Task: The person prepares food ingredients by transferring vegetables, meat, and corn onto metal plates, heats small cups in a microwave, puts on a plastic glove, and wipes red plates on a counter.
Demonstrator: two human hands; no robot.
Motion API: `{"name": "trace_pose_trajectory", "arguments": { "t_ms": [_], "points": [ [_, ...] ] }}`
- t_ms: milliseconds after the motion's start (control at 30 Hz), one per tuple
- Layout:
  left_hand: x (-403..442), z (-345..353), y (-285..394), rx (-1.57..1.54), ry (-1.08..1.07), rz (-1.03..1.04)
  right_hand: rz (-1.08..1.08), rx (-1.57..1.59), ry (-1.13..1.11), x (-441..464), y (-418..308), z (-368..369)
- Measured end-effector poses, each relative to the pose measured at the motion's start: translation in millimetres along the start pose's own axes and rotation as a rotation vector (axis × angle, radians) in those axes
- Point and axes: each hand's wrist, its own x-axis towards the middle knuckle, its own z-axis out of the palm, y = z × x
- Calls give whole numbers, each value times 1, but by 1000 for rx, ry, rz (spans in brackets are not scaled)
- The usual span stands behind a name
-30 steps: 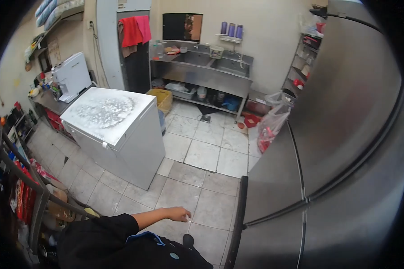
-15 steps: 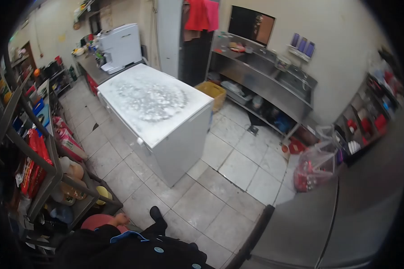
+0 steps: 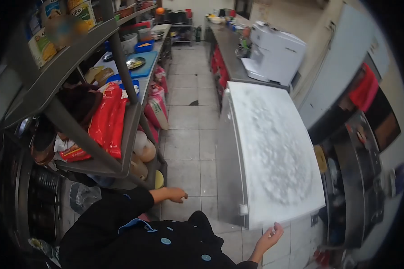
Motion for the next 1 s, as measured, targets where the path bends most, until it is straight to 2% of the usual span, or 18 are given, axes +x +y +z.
{"name": "trace_pose_trajectory", "arguments": {
  "t_ms": [33, 100, 233, 300, 333, 433, 500, 567, 600, 633, 667, 700, 767, 800, 867, 900, 967, 1000],
  "points": [
    [11, -35, -9, 43, -39, 15, -62, -26, -52, 15, -14, 24],
    [42, -93, -51, 71, 59, 12, -214, -67, -125, 41, -37, 75],
    [85, -230, -166, 200, 158, -167, -286, -59, -269, 99, -62, 177],
    [75, -307, -219, 214, 196, -235, -272, -37, -351, 139, -68, 231],
    [66, -344, -241, 224, 211, -334, -233, -17, -426, 157, -77, 256],
    [28, -438, -311, 251, 301, -584, -318, 51, -567, 218, -125, 350],
    [1, -476, -352, 143, 511, -734, -446, 104, -749, 249, -154, 416],
    [-14, -483, -414, 85, 868, -716, -611, 142, -898, 280, -194, 488],
    [-18, -488, -428, 73, 875, -730, -692, 152, -963, 293, -212, 523],
    [-19, -493, -444, -182, 1060, -851, -708, 155, -974, 309, -232, 558],
    [-21, -500, -461, -443, 1241, -961, -835, 119, -1053, 322, -251, 595],
    [-20, -504, -485, -442, 1253, -976, -962, 85, -1132, 334, -268, 629],
    [-17, -503, -541, -1146, 1578, -879, -948, 113, -1143, 357, -293, 692],
    [-19, -504, -567, -1136, 1587, -897, -921, 133, -1137, 367, -305, 723],
    [-22, -509, -614, -1585, 1899, -629, -869, 133, -1102, 390, -318, 777],
    [-28, -512, -637, -1582, 1916, -637, -812, 136, -1090, 400, -322, 797],
    [-35, -516, -677, -1726, 2154, -248, -631, 119, -1090, 420, -312, 837],
    [-34, -525, -690, -1729, 2168, -268, -498, 97, -1100, 429, -299, 857]
  ]
}}
